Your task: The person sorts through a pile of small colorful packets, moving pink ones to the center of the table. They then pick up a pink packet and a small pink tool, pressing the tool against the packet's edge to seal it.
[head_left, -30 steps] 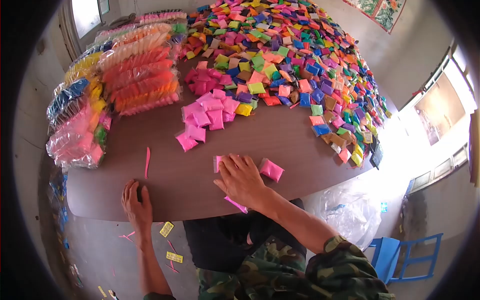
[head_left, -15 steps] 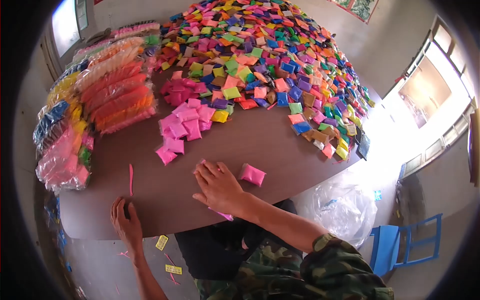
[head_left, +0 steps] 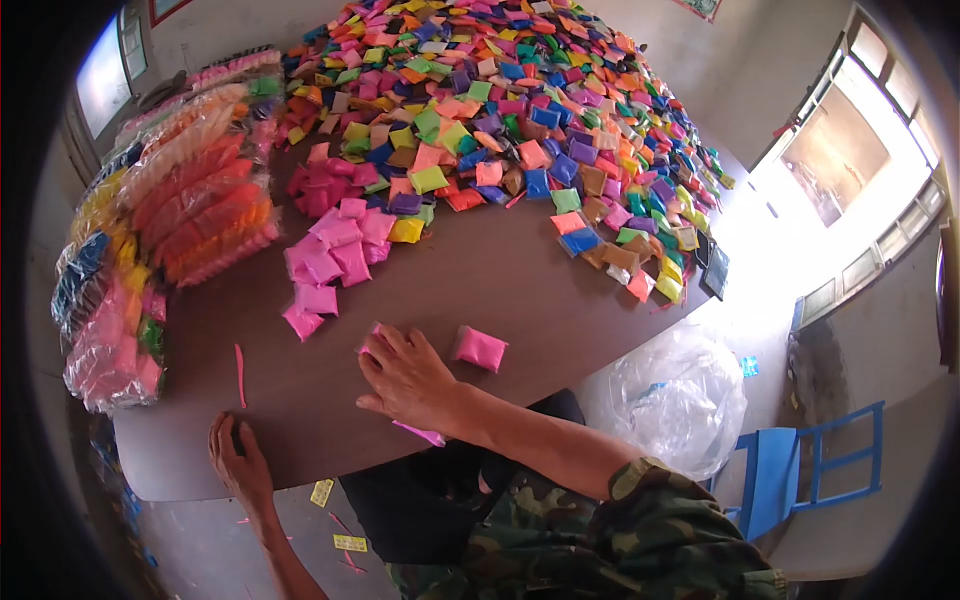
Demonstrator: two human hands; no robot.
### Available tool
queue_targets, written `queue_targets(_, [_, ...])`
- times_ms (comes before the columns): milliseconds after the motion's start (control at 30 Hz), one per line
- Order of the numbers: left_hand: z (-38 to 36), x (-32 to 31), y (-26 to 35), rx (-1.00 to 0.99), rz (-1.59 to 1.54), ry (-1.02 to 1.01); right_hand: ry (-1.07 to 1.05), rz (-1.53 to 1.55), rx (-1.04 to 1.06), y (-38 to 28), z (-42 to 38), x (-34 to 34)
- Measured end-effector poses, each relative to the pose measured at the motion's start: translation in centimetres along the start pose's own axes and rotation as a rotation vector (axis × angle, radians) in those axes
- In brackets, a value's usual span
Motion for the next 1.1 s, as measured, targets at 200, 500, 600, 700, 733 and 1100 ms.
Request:
queue_targets(200, [0.1,-0.4,-0.7,-0.019,0.000,0.004,0.150,0.037,-0.017,0.6,-0.4,-0.1])
queue_targets(500, [0.2,-0.1,-0.5,-0.012,-0.024,-0.001,0.069,-0.005,-0.015,-0.1,0.5,0.2])
queue_targets(600, [0.3,-0.4,-0.6,-0.048,-0.031,0.017,0.046,0.030,-0.043,0.4,0.4,0.1])
queue_targets(700, [0.4,0.0,0.0,-0.056,-0.070,-0.012,0.033,0.108,-0.054,1.0,0.2,0.2])
queue_targets(733, [0.3,0.2,0.2,-0.055,-0.060,-0.001,0.051,0.114,-0.050,1.1,-0.2,0.4])
queue_targets(1100, [-0.2,0.5,0.7,-0.006,-0.018,0.011,0.151,0.240,-0.010,2.1,-2.9,3.4])
Point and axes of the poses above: each hand's wrist, its own z-axis towards the middle knuckle, its own x-axis out of the back of the hand, y = z × x, the point moved 8 cm from there along z, towards the middle knuckle, and after that the axes turned 13 degrees about x, right-handed, at the moved point
